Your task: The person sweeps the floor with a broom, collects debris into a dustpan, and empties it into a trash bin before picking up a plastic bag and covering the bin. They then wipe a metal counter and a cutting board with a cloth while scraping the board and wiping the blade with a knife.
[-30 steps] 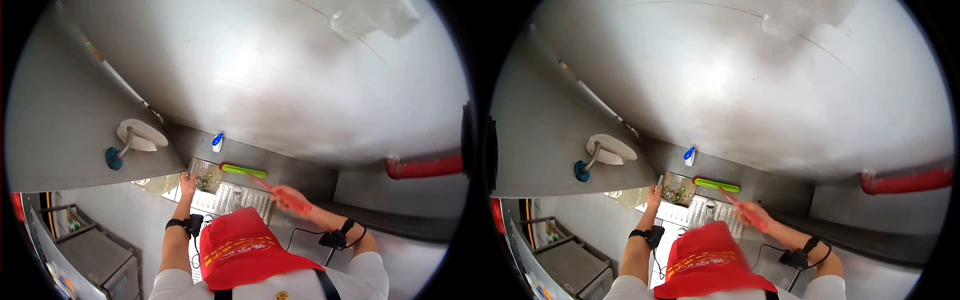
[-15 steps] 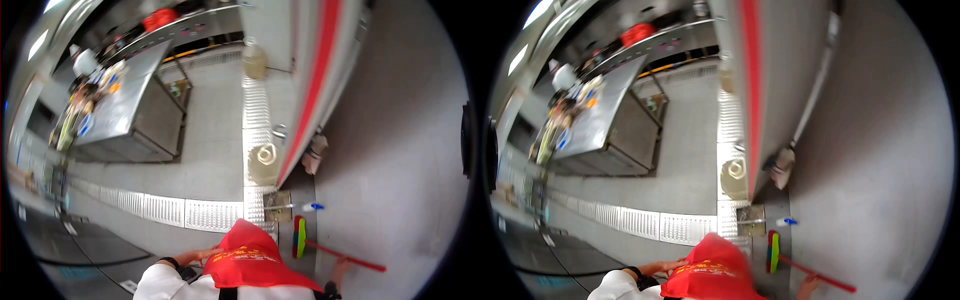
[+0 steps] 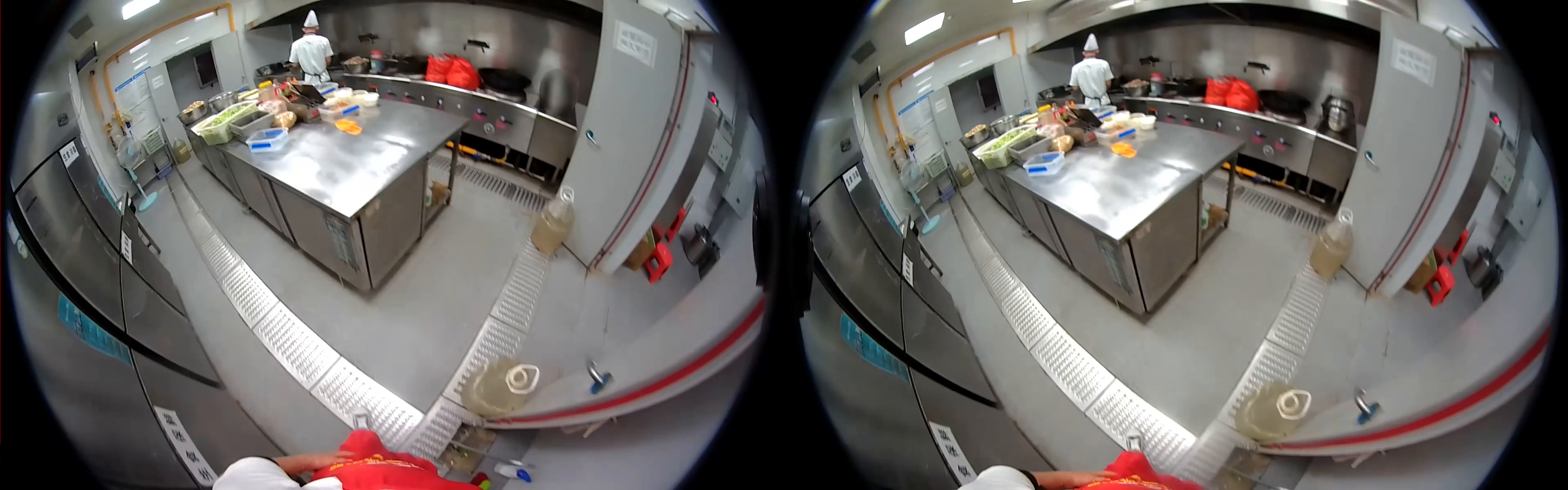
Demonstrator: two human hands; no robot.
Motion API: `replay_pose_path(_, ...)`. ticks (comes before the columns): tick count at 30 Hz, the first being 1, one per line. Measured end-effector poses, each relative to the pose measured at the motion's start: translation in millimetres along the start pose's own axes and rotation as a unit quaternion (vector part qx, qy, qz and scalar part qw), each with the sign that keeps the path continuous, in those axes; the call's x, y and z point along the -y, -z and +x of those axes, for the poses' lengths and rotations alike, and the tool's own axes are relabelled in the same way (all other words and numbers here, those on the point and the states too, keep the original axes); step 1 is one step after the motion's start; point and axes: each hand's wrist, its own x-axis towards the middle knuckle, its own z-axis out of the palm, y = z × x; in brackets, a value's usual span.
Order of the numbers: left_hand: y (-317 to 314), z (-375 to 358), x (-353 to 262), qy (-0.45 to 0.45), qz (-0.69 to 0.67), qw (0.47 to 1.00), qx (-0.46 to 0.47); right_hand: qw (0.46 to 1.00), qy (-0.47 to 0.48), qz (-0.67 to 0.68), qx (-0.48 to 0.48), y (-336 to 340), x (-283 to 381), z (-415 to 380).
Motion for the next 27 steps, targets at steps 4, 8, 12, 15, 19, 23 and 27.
replay_pose_path(4,106,11,42,-0.057,-0.102,0.992,-0.038,0.994,0.021,-0.094,0.052,-100,80,80)
replay_pose_path(8,204,-26,23,0.016,-0.169,0.976,-0.138,0.976,0.034,-0.176,0.124,-203,140,158)
replay_pose_path(12,274,-37,4,0.022,-0.272,0.935,-0.226,0.935,0.067,-0.286,0.201,-297,190,227)
replay_pose_path(15,333,-28,-13,0.010,-0.328,0.905,-0.270,0.900,0.094,-0.346,0.248,-353,222,284)
replay_pose_path(19,456,-10,-47,-0.005,-0.370,0.867,-0.333,0.846,0.134,-0.411,0.312,-429,281,376)
replay_pose_path(23,603,-11,-76,-0.004,-0.385,0.830,-0.403,0.771,0.185,-0.477,0.378,-505,349,478)
replay_pose_path(27,733,-33,-85,-0.001,-0.397,0.786,-0.475,0.690,0.245,-0.518,0.443,-595,407,563)
